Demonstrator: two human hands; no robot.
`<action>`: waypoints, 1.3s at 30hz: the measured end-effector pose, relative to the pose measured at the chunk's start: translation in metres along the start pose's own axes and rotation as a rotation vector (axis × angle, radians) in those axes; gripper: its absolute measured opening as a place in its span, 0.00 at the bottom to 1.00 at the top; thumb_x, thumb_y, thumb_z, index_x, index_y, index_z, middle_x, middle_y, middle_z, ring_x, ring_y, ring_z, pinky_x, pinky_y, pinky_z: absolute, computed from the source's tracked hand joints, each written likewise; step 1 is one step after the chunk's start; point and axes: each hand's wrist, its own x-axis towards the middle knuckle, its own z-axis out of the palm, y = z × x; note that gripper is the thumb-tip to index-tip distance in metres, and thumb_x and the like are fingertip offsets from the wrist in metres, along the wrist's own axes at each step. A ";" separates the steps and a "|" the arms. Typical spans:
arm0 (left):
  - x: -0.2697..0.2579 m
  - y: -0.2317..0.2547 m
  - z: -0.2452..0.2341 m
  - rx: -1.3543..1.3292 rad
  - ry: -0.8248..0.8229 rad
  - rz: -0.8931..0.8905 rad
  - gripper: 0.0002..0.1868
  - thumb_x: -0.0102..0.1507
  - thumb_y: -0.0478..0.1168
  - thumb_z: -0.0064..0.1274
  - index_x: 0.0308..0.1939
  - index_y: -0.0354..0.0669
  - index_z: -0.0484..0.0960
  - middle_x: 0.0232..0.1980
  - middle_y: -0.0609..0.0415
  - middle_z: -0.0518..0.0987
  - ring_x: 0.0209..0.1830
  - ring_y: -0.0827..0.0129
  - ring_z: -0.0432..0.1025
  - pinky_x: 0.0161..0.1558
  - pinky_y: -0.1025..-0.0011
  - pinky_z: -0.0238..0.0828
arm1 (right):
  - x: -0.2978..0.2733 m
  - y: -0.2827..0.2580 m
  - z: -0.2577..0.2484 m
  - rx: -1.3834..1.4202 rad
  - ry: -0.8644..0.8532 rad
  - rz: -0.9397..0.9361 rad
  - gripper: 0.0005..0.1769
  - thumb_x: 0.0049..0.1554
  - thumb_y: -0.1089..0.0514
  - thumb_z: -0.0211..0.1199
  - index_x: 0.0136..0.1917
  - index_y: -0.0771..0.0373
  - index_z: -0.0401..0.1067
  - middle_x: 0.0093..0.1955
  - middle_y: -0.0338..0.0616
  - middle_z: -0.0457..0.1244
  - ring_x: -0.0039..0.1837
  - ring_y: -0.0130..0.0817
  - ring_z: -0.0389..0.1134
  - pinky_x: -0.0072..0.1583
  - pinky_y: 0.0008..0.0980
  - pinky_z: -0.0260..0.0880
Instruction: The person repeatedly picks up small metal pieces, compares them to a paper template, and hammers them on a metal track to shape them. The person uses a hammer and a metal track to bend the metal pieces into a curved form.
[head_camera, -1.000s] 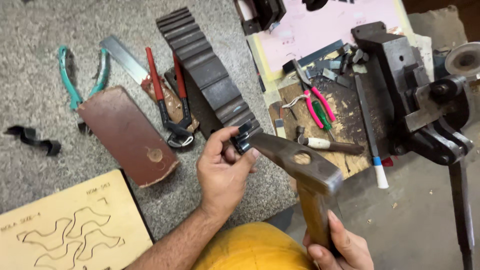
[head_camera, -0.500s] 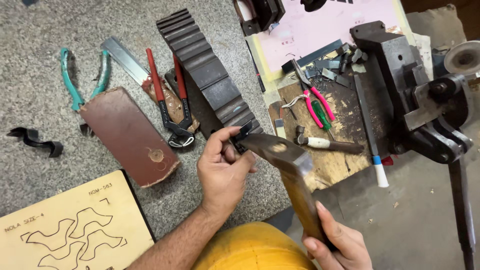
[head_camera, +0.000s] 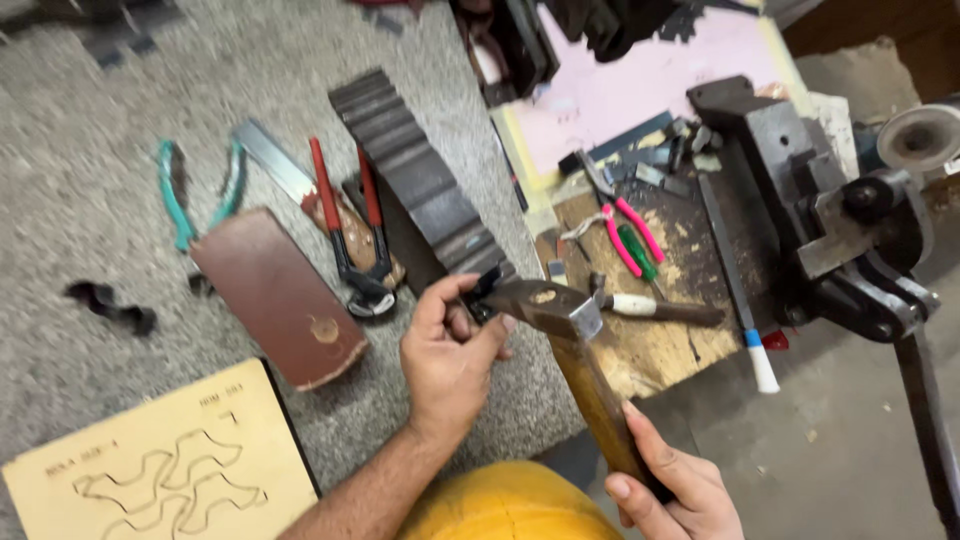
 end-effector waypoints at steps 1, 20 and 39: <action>-0.001 0.002 0.002 -0.019 -0.006 0.000 0.24 0.58 0.24 0.61 0.58 0.34 0.76 0.31 0.64 0.63 0.27 0.84 0.64 0.31 0.77 0.81 | -0.002 0.003 0.000 0.024 0.037 0.021 0.37 0.48 0.69 0.72 0.71 0.67 0.69 0.35 0.48 0.70 0.28 0.25 0.68 0.34 0.26 0.70; -0.083 0.070 -0.163 -0.063 0.125 -0.290 0.26 0.54 0.25 0.59 0.58 0.28 0.80 0.44 0.53 0.81 0.37 0.78 0.73 0.37 0.79 0.70 | 0.002 0.060 0.024 -0.714 -0.196 -0.398 0.33 0.46 0.58 0.73 0.66 0.57 0.72 0.42 0.47 0.68 0.41 0.48 0.71 0.41 0.42 0.71; -0.166 0.110 -0.314 0.090 -0.031 -0.548 0.06 0.61 0.34 0.59 0.37 0.33 0.82 0.27 0.57 0.78 0.21 0.77 0.69 0.24 0.76 0.67 | 0.015 -0.131 0.272 -0.121 -0.540 -0.950 0.12 0.51 0.69 0.70 0.49 0.63 0.75 0.49 0.45 0.69 0.48 0.42 0.73 0.49 0.37 0.74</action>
